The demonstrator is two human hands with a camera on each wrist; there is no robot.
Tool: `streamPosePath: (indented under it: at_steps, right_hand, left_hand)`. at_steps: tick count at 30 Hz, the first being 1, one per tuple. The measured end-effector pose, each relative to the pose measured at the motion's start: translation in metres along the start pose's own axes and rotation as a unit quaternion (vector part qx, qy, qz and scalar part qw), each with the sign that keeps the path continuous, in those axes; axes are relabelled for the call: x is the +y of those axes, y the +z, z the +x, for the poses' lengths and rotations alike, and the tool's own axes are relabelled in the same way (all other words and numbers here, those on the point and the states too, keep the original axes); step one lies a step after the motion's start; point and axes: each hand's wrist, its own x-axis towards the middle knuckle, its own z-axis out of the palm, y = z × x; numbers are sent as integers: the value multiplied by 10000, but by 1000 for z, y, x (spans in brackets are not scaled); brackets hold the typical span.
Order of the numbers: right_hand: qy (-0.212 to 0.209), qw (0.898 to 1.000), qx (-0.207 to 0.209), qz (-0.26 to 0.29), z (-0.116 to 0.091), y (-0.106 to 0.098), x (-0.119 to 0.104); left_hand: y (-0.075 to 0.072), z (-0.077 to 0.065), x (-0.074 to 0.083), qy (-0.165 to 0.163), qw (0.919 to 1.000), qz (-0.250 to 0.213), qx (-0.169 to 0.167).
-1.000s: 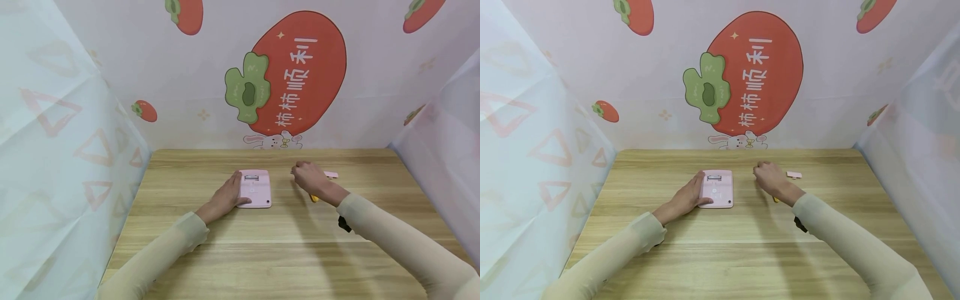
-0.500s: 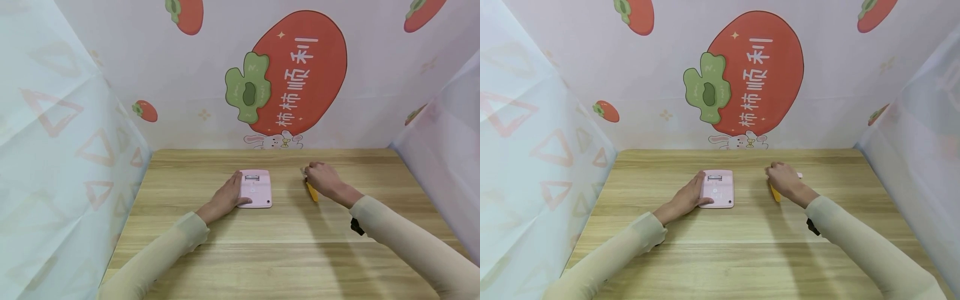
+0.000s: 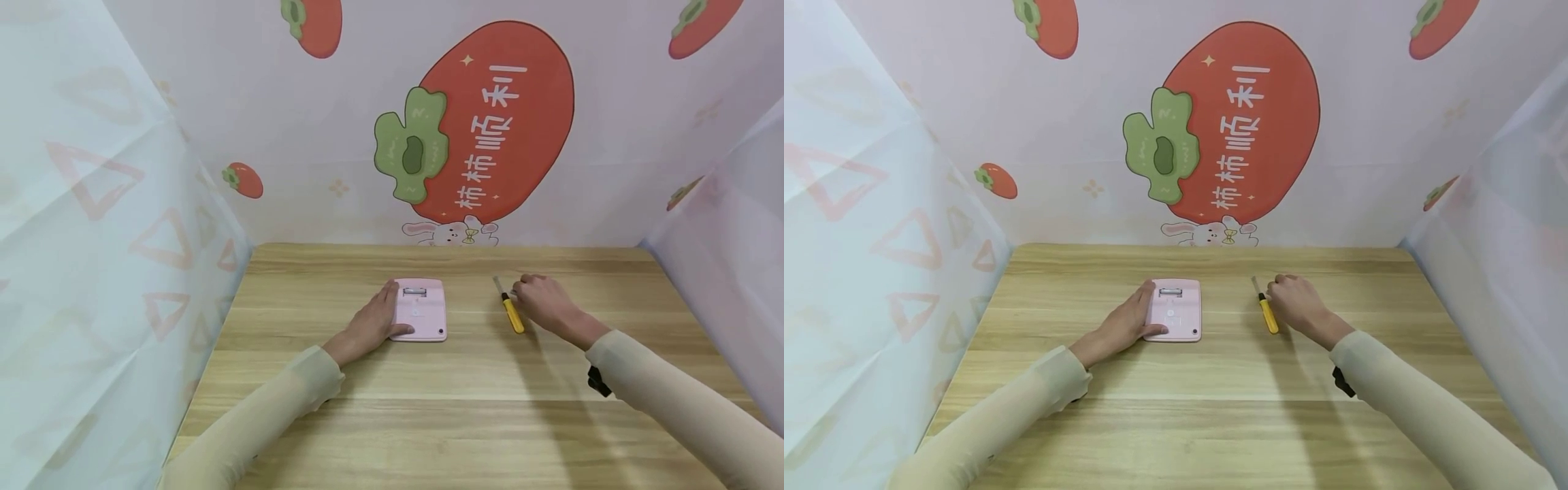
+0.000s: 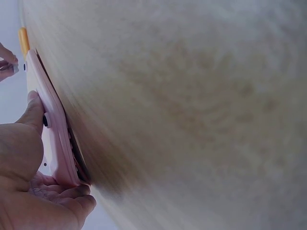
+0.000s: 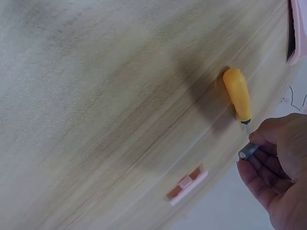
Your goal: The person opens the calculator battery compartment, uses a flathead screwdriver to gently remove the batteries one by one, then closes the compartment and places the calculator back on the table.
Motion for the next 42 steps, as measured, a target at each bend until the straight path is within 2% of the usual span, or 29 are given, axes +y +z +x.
streamPosePath:
  at_steps: [21,32,42]
  right_hand:
    - [-23,9999,60,-81,-15,9,15]
    - [79,9996,-185,-177,-21,13,23]
    - [144,9995,-239,-159,-28,15,31]
  left_hand:
    - [2,2,-1,-67,9999,86,-50]
    - [1,0,0,-30,10000,29,-58]
    - [0,0,1,3,10000,56,-50]
